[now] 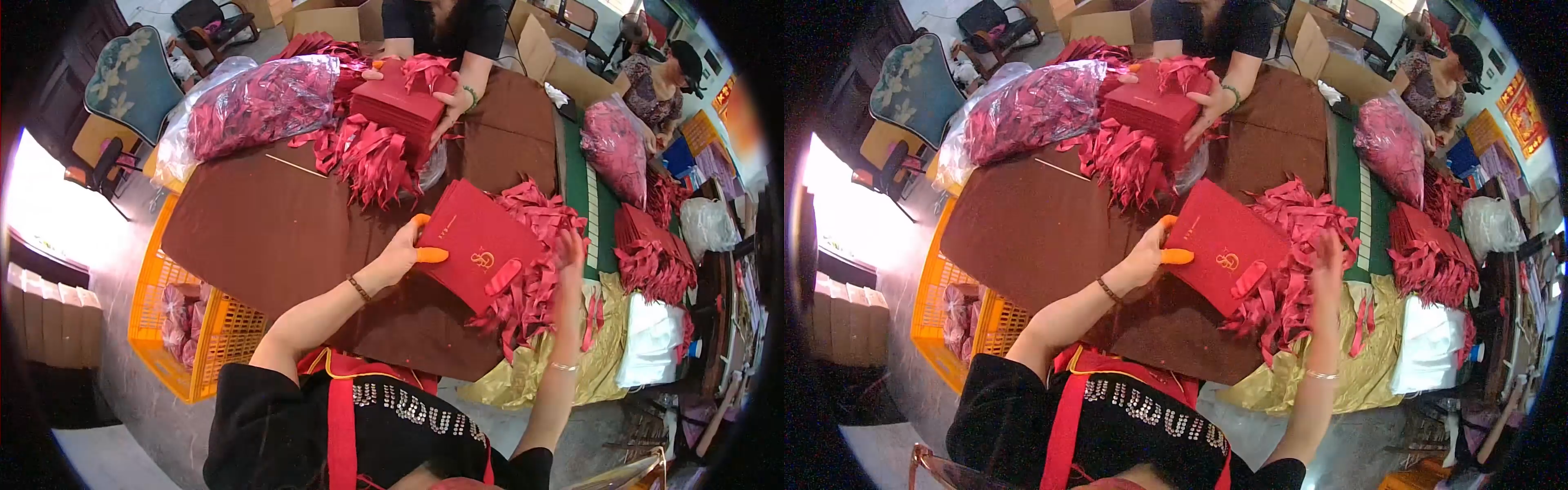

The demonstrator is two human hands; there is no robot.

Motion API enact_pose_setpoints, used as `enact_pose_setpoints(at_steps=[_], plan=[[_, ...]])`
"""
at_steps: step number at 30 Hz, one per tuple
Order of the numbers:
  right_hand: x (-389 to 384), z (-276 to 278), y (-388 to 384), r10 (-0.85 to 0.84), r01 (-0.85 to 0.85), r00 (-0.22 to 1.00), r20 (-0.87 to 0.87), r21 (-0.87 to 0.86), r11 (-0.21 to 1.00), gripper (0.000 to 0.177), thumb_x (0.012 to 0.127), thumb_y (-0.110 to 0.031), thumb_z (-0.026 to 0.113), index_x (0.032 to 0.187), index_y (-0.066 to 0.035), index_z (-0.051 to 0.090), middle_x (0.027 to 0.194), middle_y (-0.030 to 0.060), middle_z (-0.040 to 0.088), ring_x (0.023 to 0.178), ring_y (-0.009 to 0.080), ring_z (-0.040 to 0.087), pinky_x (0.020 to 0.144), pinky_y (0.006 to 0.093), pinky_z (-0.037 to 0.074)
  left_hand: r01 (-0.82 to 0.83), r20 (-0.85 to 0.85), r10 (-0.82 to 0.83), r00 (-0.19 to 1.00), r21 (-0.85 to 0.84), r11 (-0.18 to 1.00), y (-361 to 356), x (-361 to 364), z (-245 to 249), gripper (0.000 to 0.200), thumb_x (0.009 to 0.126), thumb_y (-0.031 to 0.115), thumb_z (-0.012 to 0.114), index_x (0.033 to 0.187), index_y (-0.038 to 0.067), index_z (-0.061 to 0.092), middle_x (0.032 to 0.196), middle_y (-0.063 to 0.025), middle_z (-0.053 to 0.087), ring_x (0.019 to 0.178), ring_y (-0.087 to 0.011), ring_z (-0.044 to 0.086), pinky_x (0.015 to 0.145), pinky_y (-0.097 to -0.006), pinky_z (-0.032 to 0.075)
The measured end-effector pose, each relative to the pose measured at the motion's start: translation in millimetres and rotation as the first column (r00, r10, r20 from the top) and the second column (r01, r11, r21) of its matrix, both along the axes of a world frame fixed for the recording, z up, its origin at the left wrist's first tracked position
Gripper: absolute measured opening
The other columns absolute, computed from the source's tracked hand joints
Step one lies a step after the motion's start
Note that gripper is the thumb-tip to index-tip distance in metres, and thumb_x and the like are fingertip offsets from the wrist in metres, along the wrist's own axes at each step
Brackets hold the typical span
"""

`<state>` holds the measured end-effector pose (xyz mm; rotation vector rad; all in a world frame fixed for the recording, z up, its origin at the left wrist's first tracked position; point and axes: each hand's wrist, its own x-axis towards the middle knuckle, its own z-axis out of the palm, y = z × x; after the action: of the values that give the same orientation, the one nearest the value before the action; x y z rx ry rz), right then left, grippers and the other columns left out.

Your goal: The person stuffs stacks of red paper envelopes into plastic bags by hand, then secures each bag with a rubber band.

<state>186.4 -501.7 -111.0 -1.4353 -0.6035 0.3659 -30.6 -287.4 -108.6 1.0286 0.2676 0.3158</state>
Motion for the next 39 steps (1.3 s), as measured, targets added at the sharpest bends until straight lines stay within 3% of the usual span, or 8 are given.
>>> enact_pose_setpoints(at_steps=[4,6,9,14,16,25,32,39], plan=[[-102.6,35.0,21.5,0.032,0.013,0.973,0.228,-0.194,0.981,0.095,0.065,-0.005,0.068,0.137,-0.015,0.007,0.13,0.013,0.032,0.118,0.0235,0.036,0.095,0.0335,0.032,-0.064,0.006,0.065,0.998,0.282,0.957,-0.4,-6.7,-0.9,0.055,0.067,0.003,0.071,0.111,0.001,0.038,0.107,-0.0056,0.047,0.099,-0.0129,0.046,0.088,-0.0268,0.037],[-114.4,28.6,27.6,0.035,-0.019,0.989,-0.144,0.107,0.994,0.095,0.06,-0.003,0.072,0.136,-0.01,0.013,0.119,0.0129,0.043,0.106,0.0215,0.047,0.086,0.0319,0.041,-0.021,-0.015,0.028,0.999,0.347,0.938,-3.7,-11.3,8.2,0.056,0.067,0.002,0.071,0.111,0.001,0.037,0.107,-0.0053,0.047,0.099,-0.0126,0.046,0.088,-0.0266,0.037],[-94.7,10.7,3.9,0.07,-0.323,0.775,-0.629,-0.297,0.899,0.075,0.061,0.001,0.073,0.125,-0.003,0.034,0.111,0.0093,0.052,0.098,0.0164,0.051,0.082,0.03,0.045,0.047,0.001,-0.049,0.999,0.273,0.961,-3.7,-19.1,9.3,0.056,0.065,0.0,0.072,0.11,0.002,0.038,0.104,-0.0041,0.047,0.098,-0.0124,0.046,0.088,-0.0271,0.037],[-125.8,33.8,21.7,0.185,-0.301,0.895,-0.406,-0.243,0.922,0.069,0.059,0.001,0.075,0.119,-0.002,0.041,0.109,0.0055,0.051,0.101,0.0145,0.048,0.085,0.0308,0.043,0.167,0.036,-0.19,0.981,0.333,0.928,11.6,-33.4,1.6,0.064,0.065,-0.003,0.07,0.119,0.003,0.035,0.113,-0.004,0.047,0.103,-0.0121,0.045,0.09,-0.0278,0.037],[-123.9,1.5,31.4,0.357,-0.342,0.895,0.266,-0.102,0.934,0.084,0.057,0.0,0.077,0.126,-0.004,0.028,0.12,0.0064,0.042,0.108,0.0156,0.042,0.091,0.0311,0.039,0.328,-0.096,-0.329,0.94,0.527,0.784,29.4,-33.7,-26.2,0.067,0.066,-0.005,0.068,0.122,0.002,0.033,0.115,-0.0052,0.048,0.106,-0.0132,0.045,0.093,-0.0283,0.035],[-130.1,-35.1,28.7,0.455,-0.441,0.89,0.042,-0.183,0.879,0.114,0.054,-0.005,0.08,0.135,-0.006,0.0,0.135,0.0089,0.023,0.122,0.0184,0.029,0.102,0.0321,0.026,0.19,0.114,-0.264,0.958,0.436,0.88,23.9,-59.9,-33.6,0.125,0.054,0.0,0.079,0.135,0.02,-0.014,0.137,-0.0133,0.018,0.126,-0.0228,0.023,0.101,-0.0346,0.025],[-124.9,-62.9,49.6,0.272,-0.24,0.947,0.172,-0.186,0.953,0.07,0.059,-0.003,0.078,0.117,-0.003,0.04,0.11,0.0055,0.053,0.099,0.0151,0.051,0.089,0.0306,0.041,0.108,0.073,-0.146,0.987,0.377,0.92,13.7,-50.8,-34.3,0.095,0.061,-0.006,0.072,0.134,0.01,0.013,0.125,-0.008,0.038,0.114,-0.0158,0.039,0.097,-0.0333,0.033],[-130.4,-35.0,54.4,0.244,-0.276,0.927,-0.285,-0.077,0.958,0.082,0.052,-0.01,0.081,0.117,-0.003,0.032,0.112,0.0091,0.045,0.103,0.0195,0.047,0.091,0.0313,0.038,0.028,0.091,-0.098,0.991,0.577,0.816,21.1,-43.4,-39.5,0.098,0.058,-0.003,0.076,0.134,0.012,0.014,0.124,-0.0069,0.04,0.111,-0.0152,0.043,0.093,-0.0319,0.038]])
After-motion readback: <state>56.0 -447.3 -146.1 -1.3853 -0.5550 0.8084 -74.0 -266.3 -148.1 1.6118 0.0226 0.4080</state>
